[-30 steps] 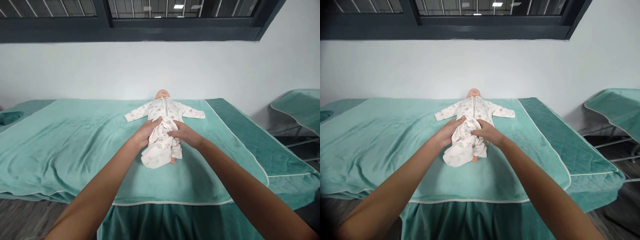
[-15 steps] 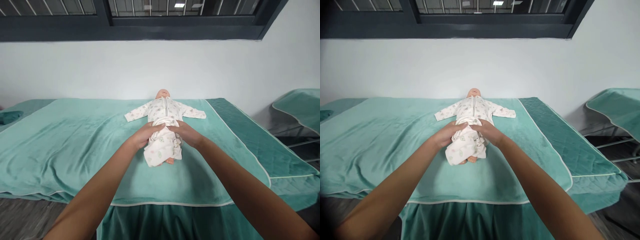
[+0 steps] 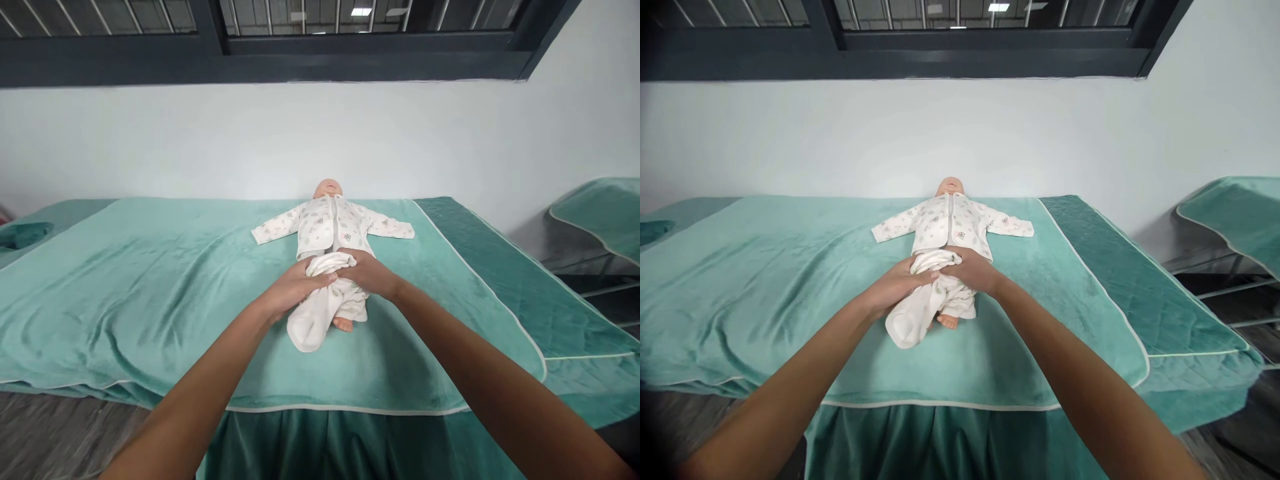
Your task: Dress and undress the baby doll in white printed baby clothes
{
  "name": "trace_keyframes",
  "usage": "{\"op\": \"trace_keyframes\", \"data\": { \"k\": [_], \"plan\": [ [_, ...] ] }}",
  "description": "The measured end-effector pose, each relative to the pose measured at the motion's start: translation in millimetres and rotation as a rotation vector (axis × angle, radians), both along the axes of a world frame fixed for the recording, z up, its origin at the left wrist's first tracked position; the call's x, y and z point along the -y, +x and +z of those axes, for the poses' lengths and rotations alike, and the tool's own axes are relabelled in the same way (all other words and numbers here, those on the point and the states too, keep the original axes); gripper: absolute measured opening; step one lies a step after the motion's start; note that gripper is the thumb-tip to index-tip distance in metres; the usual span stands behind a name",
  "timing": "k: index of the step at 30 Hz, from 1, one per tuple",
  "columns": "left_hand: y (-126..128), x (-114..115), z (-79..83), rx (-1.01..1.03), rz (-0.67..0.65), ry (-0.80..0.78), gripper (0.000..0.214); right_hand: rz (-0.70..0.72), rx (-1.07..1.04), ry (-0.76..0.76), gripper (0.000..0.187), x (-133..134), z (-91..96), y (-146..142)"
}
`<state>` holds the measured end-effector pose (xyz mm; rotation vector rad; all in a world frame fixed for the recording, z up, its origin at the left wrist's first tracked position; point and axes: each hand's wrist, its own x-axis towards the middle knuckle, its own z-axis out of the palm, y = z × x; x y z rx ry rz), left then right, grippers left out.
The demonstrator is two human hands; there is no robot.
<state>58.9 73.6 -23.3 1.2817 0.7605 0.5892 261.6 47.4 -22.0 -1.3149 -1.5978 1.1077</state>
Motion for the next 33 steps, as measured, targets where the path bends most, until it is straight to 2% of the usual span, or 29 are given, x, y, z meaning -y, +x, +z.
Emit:
{"op": "trace_keyframes", "data": {
  "k": [4,7,10,13,17,21,26,30,33],
  "plan": [
    [-3.9,7.3,-3.3,0.003,-0.036,-0.001,0.053,-0.024,-0.038,-0.053,0.026,-3.0,-1.5,7.8],
    [0.2,7.4,-3.7,0.035,-0.039,-0.044,0.048,0.017,-0.01,-0.128,0.034,-6.0,1.6,11.8],
    [3.9,9.3,-7.4,0.085,0.038,-0.083,0.042,0.08,0.111,-0.145,0.036,-7.4,7.1,9.0],
    [4.1,17.0,-15.0,0.162,0.133,-0.07,0.041,0.114,0.265,-0.064,0.024,-6.6,9.9,2.0],
    [3.1,38.1,-20.8,0.215,0.163,-0.068,0.036,0.128,0.437,0.091,0.002,-4.1,6.8,-4.7],
    [7.3,64.0,-17.2,0.261,0.227,-0.103,0.034,0.135,0.567,0.111,0.006,-2.3,3.6,-6.3],
    [15.3,92.5,-12.1,0.268,0.416,-0.157,0.033,0.112,0.775,0.169,0.009,-3.0,4.6,-11.4],
    [24.3,116.3,-10.2,0.232,0.585,-0.203,0.034,0.189,0.954,0.273,0.012,-6.6,9.8,-20.1],
    [31.5,131.9,-15.4,0.346,0.638,-0.302,0.037,0.257,1.096,0.262,0.014,-8.8,13.8,-23.9]
  ]
}}
